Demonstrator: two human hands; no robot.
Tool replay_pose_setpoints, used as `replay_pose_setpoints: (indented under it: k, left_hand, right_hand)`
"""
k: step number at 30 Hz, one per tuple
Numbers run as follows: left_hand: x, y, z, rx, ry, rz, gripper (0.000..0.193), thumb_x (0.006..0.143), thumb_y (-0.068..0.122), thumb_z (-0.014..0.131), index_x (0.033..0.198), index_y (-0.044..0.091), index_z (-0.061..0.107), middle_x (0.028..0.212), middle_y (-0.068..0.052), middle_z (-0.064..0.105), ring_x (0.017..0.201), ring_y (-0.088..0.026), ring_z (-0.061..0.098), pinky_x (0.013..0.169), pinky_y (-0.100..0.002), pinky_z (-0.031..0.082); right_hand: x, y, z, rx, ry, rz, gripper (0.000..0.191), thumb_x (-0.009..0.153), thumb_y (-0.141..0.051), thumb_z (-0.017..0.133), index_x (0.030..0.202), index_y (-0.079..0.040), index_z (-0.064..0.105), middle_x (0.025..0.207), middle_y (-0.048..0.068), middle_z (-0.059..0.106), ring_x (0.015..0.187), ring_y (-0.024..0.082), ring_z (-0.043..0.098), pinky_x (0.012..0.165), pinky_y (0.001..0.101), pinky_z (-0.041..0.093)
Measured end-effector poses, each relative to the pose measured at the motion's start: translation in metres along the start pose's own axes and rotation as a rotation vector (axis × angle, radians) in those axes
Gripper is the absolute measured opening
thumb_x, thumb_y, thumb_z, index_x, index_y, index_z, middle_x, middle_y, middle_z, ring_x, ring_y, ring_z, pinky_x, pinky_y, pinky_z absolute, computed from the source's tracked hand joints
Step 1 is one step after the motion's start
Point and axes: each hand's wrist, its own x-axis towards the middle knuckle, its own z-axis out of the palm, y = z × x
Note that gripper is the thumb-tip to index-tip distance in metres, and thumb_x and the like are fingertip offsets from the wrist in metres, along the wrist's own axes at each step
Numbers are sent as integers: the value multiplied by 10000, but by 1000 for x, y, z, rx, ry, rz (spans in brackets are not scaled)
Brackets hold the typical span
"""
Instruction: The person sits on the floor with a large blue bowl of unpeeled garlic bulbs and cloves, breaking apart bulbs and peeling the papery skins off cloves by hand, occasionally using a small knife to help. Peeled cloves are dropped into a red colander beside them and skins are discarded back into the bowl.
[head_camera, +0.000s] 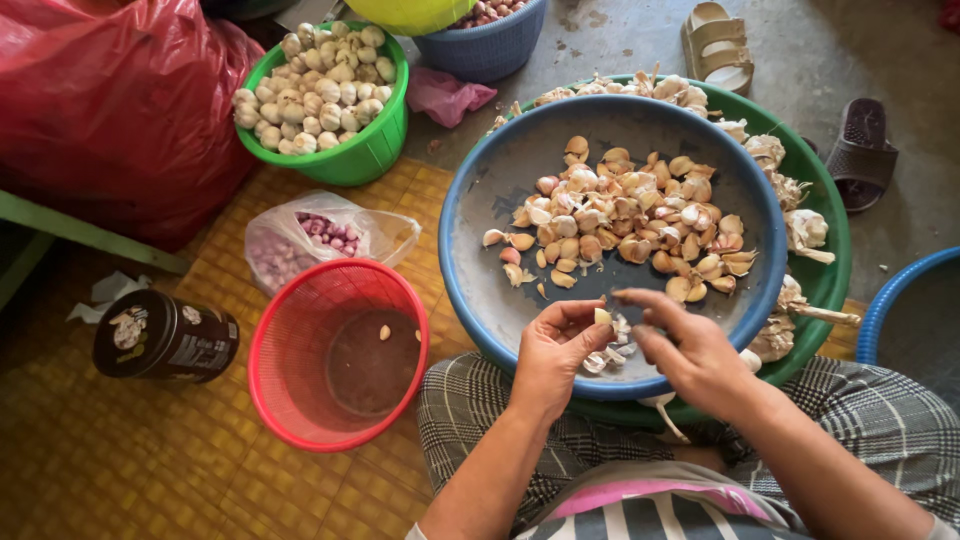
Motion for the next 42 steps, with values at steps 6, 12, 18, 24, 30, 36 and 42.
replay_pose_setpoints:
  k: [6, 12, 18, 24, 30, 36, 42]
  left_hand:
    - [-1, 0, 0, 2, 9, -9, 332, 906, 7, 770, 1216, -60, 674, 1069, -124, 752, 938, -175, 731, 885, -297, 609]
    - [-1, 3, 4, -2, 4, -28, 329, 915, 30, 757, 1225, -37, 671, 1063, -118, 754, 929, -183, 740, 867, -296, 609]
    - [-2, 6, 7, -21, -3, -37, 233, 963, 46, 730, 1171, -22, 650, 1071, -138, 739, 955, -209, 740, 871, -309, 604]
    - [-1, 8, 6, -201, -58, -81, 220, 944, 67, 703, 1149, 10, 645, 1090, -113, 757, 964, -196, 729, 891, -308, 593]
    - [-5, 6, 2, 52, 9, 36, 124, 979, 38, 704, 1088, 13, 651, 1026, -94, 743, 896, -124, 687, 836, -258, 562]
    - [-16, 41, -24, 457, 224, 261, 132, 942, 85, 749, 1030, 39, 661, 892, -30, 674, 761, -93, 587, 692, -247, 501]
    - [-34, 132, -70, 1634, 727, 734, 371, 677, 124, 880, 997, 85, 695, 1044, -126, 662, 1011, -343, 600, 892, -479, 473]
  right_hand:
    - [1, 7, 9, -26, -12, 74, 369, 951, -199, 639, 1319, -178, 623, 711, 14, 617, 626, 106, 565, 571, 290, 490]
    - [2, 22, 10, 317, 0, 156, 321, 1000, -156, 564, 1311, -109, 629, 781, -22, 591, 678, 71, 520, 591, 252, 456]
    - [0, 28, 10, 433, -88, 109, 353, 1000, -142, 540, 1348, -94, 574, 763, -32, 524, 662, 70, 483, 565, 238, 414]
    - [3, 31, 10, 422, 32, 203, 353, 1006, -180, 513, 1337, -108, 609, 713, -19, 560, 630, 60, 480, 524, 236, 387]
    - [19, 24, 3, -350, 45, 38, 269, 901, -282, 729, 1112, -117, 746, 923, 140, 782, 858, 239, 767, 749, 335, 568]
    - [38, 16, 16, -270, 77, 69, 748, 724, -252, 815, 1420, -149, 562, 1065, 224, 717, 988, 363, 710, 827, 430, 539]
    - [43, 31, 14, -408, -75, 208, 336, 878, -319, 727, 1162, -139, 725, 971, 176, 805, 921, 296, 745, 850, 396, 594]
